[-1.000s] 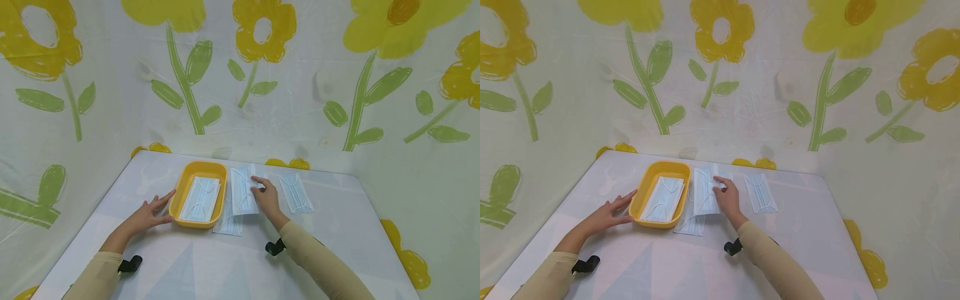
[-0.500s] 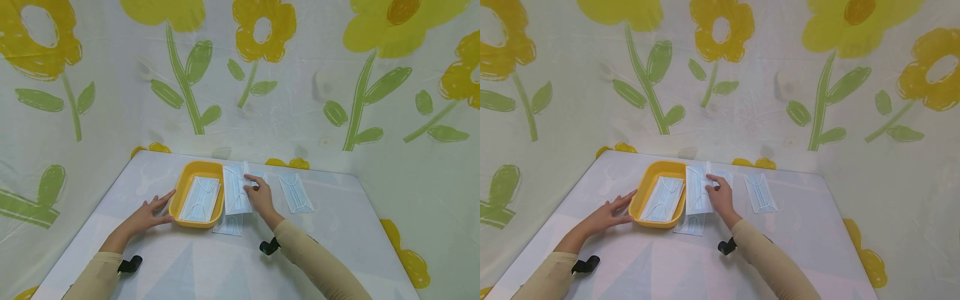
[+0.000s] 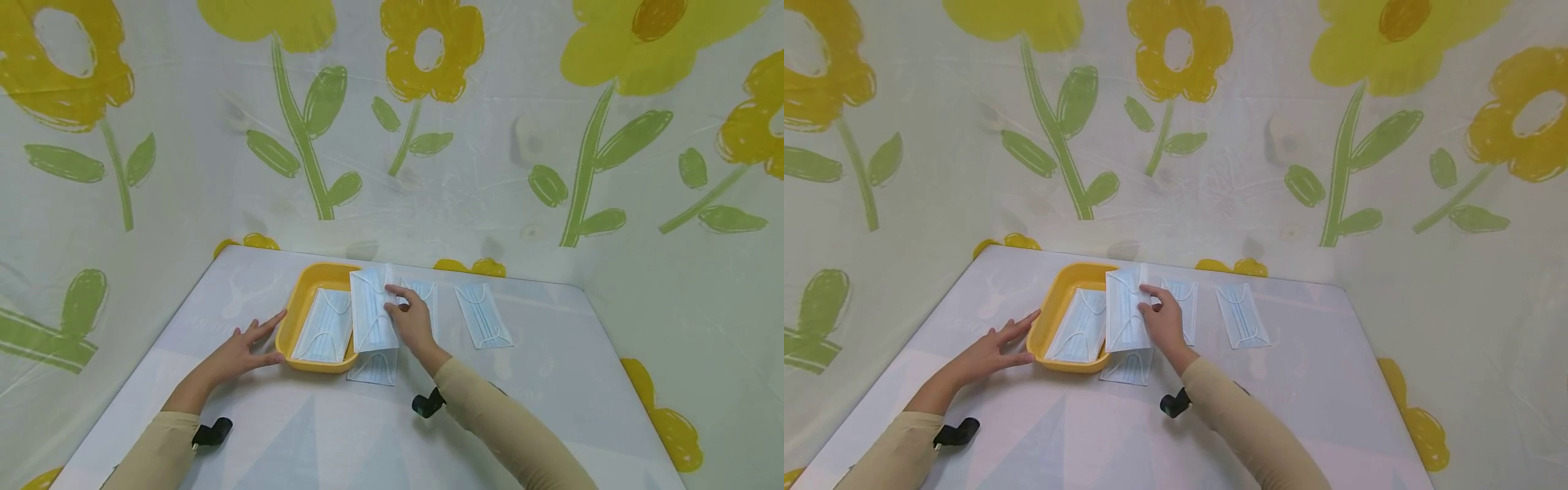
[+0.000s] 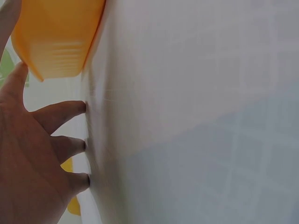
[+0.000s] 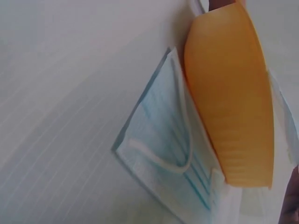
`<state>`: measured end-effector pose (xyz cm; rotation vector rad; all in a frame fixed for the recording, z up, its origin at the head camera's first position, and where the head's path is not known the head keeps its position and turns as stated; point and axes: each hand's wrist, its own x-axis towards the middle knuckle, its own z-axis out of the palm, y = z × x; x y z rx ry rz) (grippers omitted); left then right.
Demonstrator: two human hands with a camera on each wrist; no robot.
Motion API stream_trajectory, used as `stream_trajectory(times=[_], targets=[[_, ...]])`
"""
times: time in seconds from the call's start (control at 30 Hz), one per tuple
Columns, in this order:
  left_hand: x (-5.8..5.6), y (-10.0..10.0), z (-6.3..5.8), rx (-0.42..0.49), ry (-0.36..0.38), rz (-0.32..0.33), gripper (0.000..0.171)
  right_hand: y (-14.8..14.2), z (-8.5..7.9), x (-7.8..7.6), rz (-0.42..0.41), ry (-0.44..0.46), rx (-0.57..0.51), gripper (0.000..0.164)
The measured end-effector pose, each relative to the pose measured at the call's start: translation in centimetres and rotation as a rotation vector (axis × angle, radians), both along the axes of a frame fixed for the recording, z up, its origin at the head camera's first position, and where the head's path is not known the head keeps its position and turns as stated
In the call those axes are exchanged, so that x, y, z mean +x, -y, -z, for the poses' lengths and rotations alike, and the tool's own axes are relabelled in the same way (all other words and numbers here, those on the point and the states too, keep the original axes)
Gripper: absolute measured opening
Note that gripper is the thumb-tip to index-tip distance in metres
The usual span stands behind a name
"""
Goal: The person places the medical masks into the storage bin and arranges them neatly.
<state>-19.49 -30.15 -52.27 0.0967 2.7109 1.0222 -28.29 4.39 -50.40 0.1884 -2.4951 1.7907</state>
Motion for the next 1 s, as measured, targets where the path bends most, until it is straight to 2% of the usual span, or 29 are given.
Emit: stream_trajectory(times=[0.6,1.0], targets=[[-0.1,0.1,0.1,0.014,-0.017,0.013,0.096,3.2,-0.2,0.4,-0.073,0.006,-0.040,0.036],[-0.1,0.1,0.0,0.011,0.002,0.006,0.097,5.1,-0.7,0.6,-0.081,0.045,-0.034,0.036]])
